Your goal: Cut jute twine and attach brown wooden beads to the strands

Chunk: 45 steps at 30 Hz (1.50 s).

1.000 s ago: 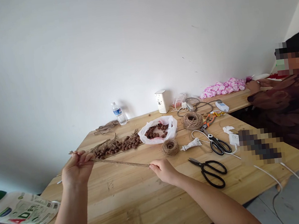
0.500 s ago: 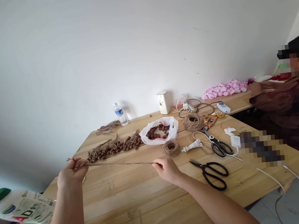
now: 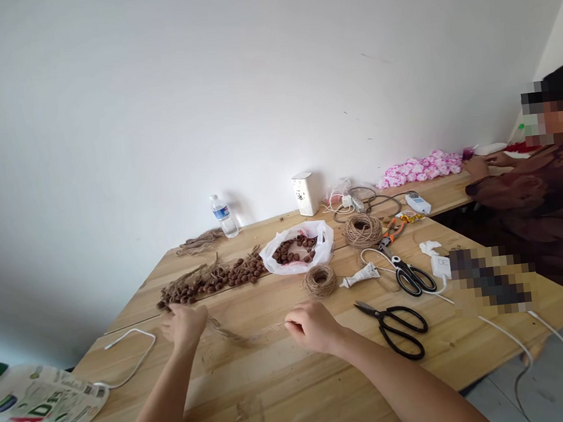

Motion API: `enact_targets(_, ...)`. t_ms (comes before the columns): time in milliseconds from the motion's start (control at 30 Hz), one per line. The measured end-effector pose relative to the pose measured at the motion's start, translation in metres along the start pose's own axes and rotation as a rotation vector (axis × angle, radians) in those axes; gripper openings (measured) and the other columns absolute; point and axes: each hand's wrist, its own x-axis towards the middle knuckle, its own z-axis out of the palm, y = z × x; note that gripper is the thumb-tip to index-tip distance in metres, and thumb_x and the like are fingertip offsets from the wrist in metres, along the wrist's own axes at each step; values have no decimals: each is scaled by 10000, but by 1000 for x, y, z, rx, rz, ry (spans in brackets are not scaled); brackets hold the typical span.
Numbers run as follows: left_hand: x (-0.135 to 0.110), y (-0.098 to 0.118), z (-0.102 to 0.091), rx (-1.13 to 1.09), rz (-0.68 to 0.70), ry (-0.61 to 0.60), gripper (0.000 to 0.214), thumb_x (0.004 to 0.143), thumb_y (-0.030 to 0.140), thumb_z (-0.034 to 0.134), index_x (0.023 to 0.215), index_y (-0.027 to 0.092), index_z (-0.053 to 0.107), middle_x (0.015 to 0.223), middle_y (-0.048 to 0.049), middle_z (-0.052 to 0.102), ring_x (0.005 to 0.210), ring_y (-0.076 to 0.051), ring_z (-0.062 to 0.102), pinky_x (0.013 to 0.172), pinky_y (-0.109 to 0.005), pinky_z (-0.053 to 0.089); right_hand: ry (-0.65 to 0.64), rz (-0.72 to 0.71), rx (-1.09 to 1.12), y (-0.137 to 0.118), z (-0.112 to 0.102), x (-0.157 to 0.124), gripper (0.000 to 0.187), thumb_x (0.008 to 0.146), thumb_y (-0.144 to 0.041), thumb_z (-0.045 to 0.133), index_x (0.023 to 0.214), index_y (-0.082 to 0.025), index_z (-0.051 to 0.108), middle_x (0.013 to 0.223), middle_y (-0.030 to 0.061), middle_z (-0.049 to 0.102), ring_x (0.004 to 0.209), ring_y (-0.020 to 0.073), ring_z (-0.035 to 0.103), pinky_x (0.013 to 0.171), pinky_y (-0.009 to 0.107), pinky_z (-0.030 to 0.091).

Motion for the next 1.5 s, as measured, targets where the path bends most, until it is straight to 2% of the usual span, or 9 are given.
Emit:
enact_targets(67,-20,15,7,22,153,2,720,670,140,682,1318,85,372,1480,-252,147,1367,-457,-3,968,-551,324,-21,-29,-32,-1,-2,-1,204,791,-119,503,611,-180,578,579,19,563,562,138,465,572,255,299)
enact_targets(200,-77,40,26,-138,374,-614,391,692,282,717,1056,168,631,1162,-161,595,1138,-332,496,883,-418,433,-36,-66,-48,-2,-5,-1,192,794,-122,514,620,-176,577,596,25,572,566,141,473,588,261,308)
enact_targets(300,-111,45,37,-194,181,-1140,290,776,415,620,886,151,665,645,-35,603,602,-164,562,565,-274,445,-36,-45,-11,1,-9,0,180,794,-112,520,643,-171,598,620,29,591,583,141,494,597,254,328)
enact_targets(367,-121,45,40,-191,21,-1202,342,763,479,608,773,138,634,520,40,464,441,-83,389,424,-205,293,-32,-31,23,3,-13,1,156,792,-115,532,679,-170,624,624,23,593,589,137,498,602,247,343)
enact_targets(800,-120,48,35,-391,-258,-1165,370,625,455,756,682,156,547,482,85,386,382,-26,235,394,-194,107,14,84,264,18,-43,3,104,835,-214,550,787,-164,628,696,14,571,640,132,517,582,238,392)
enact_targets(1067,-128,50,39,-607,-229,-1058,368,611,394,791,769,136,580,475,86,409,411,-28,274,409,-180,159,669,90,55,7,-45,0,131,856,-230,518,736,-190,552,733,49,560,735,179,507,704,323,411)
enact_targets(1200,-135,49,41,-586,-207,-1009,374,614,397,787,795,154,568,487,82,434,422,-41,304,413,-180,198,358,176,202,-6,-29,-5,329,847,-305,554,549,-188,481,522,-10,465,516,114,426,528,263,347)
enact_targets(1333,-141,52,39,-527,-190,-1040,398,599,406,789,827,145,594,594,36,538,448,-44,338,416,-188,221,56,496,593,-9,-11,-3,287,780,-436,621,699,-162,591,631,23,600,560,136,534,477,241,390)
enact_targets(1500,-137,51,38,-603,-256,-1028,339,667,394,748,843,142,604,510,66,440,446,-50,312,423,-190,198,164,620,948,-5,-14,3,283,706,-429,684,749,-156,622,598,-12,577,520,103,502,480,232,432)
